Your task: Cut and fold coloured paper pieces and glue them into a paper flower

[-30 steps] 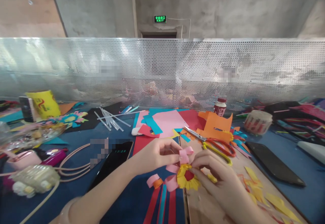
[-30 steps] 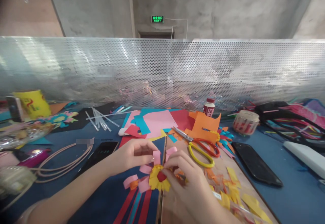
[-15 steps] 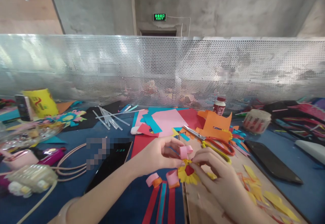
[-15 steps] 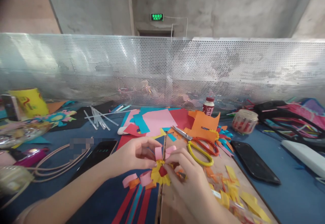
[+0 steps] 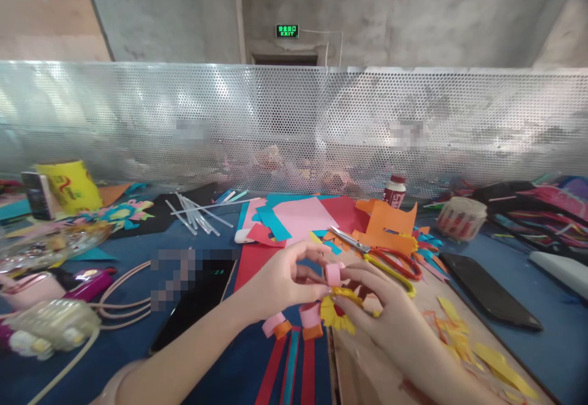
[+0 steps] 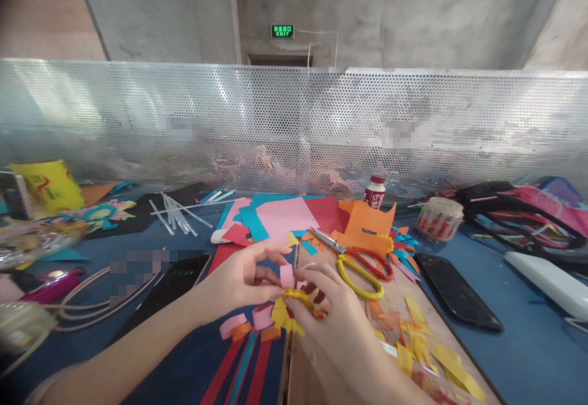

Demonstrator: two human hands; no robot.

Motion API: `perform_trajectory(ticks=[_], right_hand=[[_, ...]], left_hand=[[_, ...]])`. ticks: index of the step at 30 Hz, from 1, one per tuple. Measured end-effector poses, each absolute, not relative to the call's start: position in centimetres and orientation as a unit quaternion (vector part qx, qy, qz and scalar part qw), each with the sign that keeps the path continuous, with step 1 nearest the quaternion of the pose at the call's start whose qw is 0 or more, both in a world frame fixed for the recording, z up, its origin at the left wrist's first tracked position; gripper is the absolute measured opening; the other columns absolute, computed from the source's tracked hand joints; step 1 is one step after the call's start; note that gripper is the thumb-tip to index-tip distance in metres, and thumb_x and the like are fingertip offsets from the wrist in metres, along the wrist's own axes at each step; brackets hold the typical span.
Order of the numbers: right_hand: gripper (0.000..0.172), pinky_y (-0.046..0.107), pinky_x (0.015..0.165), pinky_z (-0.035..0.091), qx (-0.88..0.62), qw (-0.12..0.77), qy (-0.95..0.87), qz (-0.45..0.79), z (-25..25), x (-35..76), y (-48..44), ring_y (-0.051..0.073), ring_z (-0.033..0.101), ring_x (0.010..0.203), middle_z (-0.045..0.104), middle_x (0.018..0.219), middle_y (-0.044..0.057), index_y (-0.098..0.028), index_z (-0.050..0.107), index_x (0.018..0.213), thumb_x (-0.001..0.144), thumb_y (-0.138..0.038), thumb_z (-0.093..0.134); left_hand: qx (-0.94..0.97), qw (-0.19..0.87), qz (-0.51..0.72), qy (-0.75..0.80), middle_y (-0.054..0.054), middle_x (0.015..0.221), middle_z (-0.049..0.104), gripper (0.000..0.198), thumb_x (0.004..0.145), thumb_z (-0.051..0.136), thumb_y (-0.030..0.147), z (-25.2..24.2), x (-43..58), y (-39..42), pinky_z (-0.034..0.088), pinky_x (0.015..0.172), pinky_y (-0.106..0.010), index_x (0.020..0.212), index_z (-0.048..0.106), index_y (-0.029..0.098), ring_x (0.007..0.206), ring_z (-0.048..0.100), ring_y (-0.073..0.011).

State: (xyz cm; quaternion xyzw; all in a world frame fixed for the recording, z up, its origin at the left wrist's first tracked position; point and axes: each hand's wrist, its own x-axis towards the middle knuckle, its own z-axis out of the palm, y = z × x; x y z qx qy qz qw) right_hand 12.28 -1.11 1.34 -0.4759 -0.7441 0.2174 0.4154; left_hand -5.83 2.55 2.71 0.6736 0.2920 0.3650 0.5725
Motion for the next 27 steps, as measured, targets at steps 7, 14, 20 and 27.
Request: perform_trajectory(ticks=[7, 14, 20, 27], right_hand=[[0.005, 0.030, 0.081, 0.045, -0.449, 0.447, -0.740, 0.224, 1.4, 12.2, -1.2, 0.018, 0.056, 0.092, 0.058, 0.098, 0.006, -0.020, 0.061, 0.073, 0.074, -0.022, 0.056], [0.015, 0.028, 0.072, 0.046, -0.449, 0.497, -0.674, 0.311, 2.2, 12.6, -1.5, 0.018, 0.058, 0.082, 0.062, 0.088, 0.005, -0.019, 0.060, 0.080, 0.076, -0.033, 0.056], [0.023, 0.026, 0.067, 0.046, -0.445, 0.477, -0.630, 0.422, 1.7, 12.7, -0.9, 0.017, 0.059, 0.076, 0.064, 0.085, 0.006, -0.017, 0.060, 0.083, 0.076, -0.039, 0.056], [0.024, 0.029, 0.064, 0.046, -0.469, 0.451, -0.644, 0.403, 1.3, 12.9, -0.3, 0.017, 0.059, 0.073, 0.064, 0.089, 0.006, -0.017, 0.060, 0.084, 0.073, -0.038, 0.058]], left_hand=[[0.679, 0.568, 0.374, 0.276, -0.005, 0.107, 0.050, 0.043, 0.069, 0.061, 0.011, 2.7, -5.8, 2.4, 0.047, 0.068, -0.026, 0.109, 0.049, 0.023, 0.080, 0.058, -0.0116], [0.709, 0.526, 0.344, 0.320, -0.007, 0.100, 0.055, 0.061, 0.061, 0.071, 0.021, 2.6, -5.5, 2.3, 0.046, 0.076, -0.036, 0.116, 0.044, 0.020, 0.091, 0.055, -0.0202], [0.673, 0.561, 0.362, 0.318, -0.004, 0.089, 0.055, 0.051, 0.065, 0.065, 0.015, 2.3, -4.3, 1.6, 0.047, 0.079, -0.035, 0.112, 0.046, 0.016, 0.088, 0.057, -0.0182], [0.740, 0.435, 0.360, 0.366, -0.006, 0.097, 0.056, 0.052, 0.066, 0.061, 0.016, 2.4, -4.6, 1.4, 0.047, 0.079, -0.034, 0.116, 0.046, 0.016, 0.091, 0.057, -0.0204]])
